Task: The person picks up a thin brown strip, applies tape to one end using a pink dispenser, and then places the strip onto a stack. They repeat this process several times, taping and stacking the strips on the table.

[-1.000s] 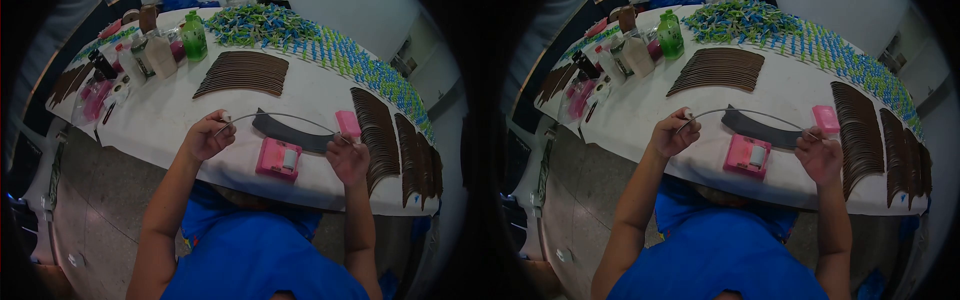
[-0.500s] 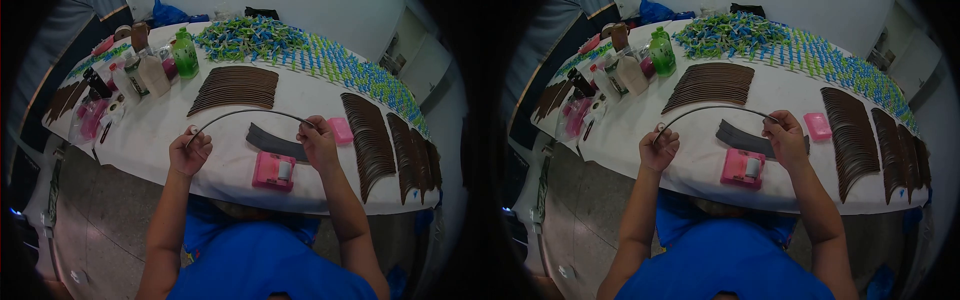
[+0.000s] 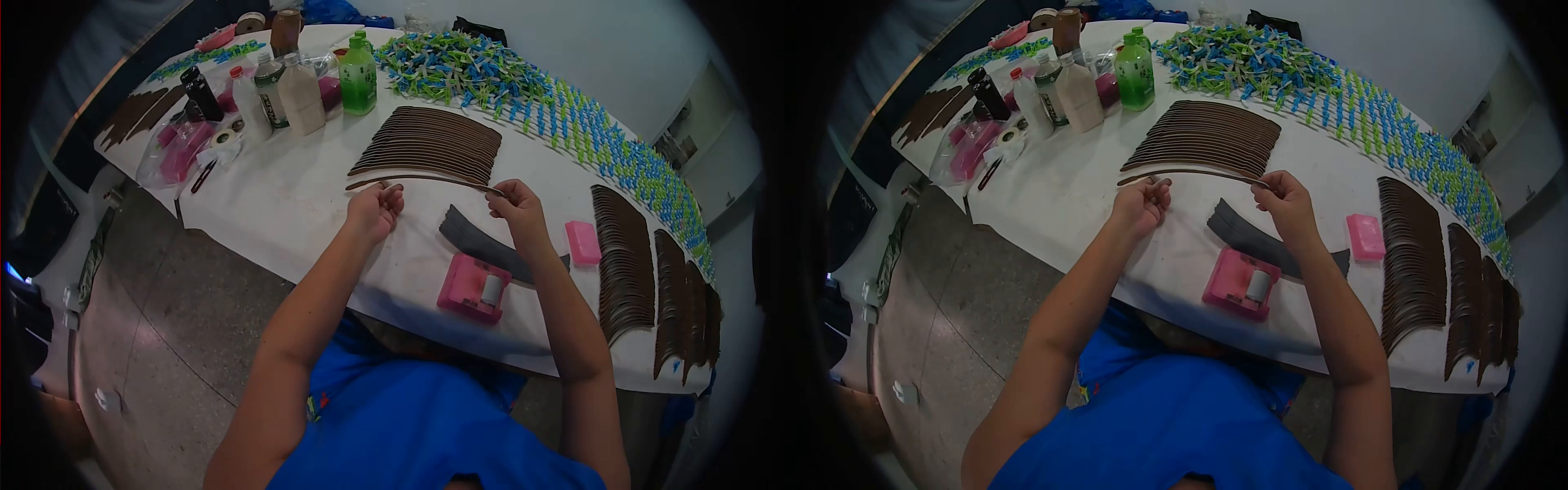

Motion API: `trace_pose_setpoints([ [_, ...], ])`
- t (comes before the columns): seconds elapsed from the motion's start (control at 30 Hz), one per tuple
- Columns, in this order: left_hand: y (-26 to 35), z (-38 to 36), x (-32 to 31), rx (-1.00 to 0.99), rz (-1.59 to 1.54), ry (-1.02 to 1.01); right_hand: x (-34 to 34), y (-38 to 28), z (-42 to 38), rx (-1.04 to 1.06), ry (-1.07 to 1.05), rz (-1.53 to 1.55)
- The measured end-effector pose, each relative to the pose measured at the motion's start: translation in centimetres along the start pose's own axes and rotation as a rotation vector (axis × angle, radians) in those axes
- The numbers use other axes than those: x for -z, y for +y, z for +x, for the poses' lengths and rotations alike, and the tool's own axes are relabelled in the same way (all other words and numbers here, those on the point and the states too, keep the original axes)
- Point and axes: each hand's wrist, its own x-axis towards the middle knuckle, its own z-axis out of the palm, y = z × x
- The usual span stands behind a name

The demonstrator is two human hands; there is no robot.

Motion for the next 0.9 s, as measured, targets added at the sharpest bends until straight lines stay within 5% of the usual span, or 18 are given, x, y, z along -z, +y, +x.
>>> trace_pose_setpoints([
  [0.2,0.7,-1.0,-0.8,0.013,0.676,-0.190,1.1,4.7,3.7,-0.006,0.003,-0.272],
  [0.27,0.1,-1.6,-0.6,-0.018,0.945,-0.304,1.8,6.9,4.7,0.021,0.003,-0.628],
  [0.33,-1.2,-2.1,0.0,-0.757,1.740,-0.350,1.7,7.9,4.9,0.092,0.027,-0.736],
  [0.37,-1.7,-2.3,0.4,-0.756,1.741,-0.360,1.7,8.4,4.9,0.166,0.038,-0.844],
  [0.43,-2.3,-2.9,0.7,-1.145,1.904,-0.285,1.4,8.3,4.6,0.163,0.059,-0.851],
  [0.6,-2.5,-2.8,0.1,-1.175,2.008,-0.247,1.3,5.5,1.6,0.213,0.157,-0.948],
  [0.77,-2.6,-2.2,-0.1,-1.206,2.019,-0.206,1.5,4.7,-1.3,0.267,-0.137,-1.058],
  [0.9,-2.7,-1.6,-0.3,-1.201,2.025,-0.177,0.2,4.2,-1.4,0.139,-0.145,-1.176],
])
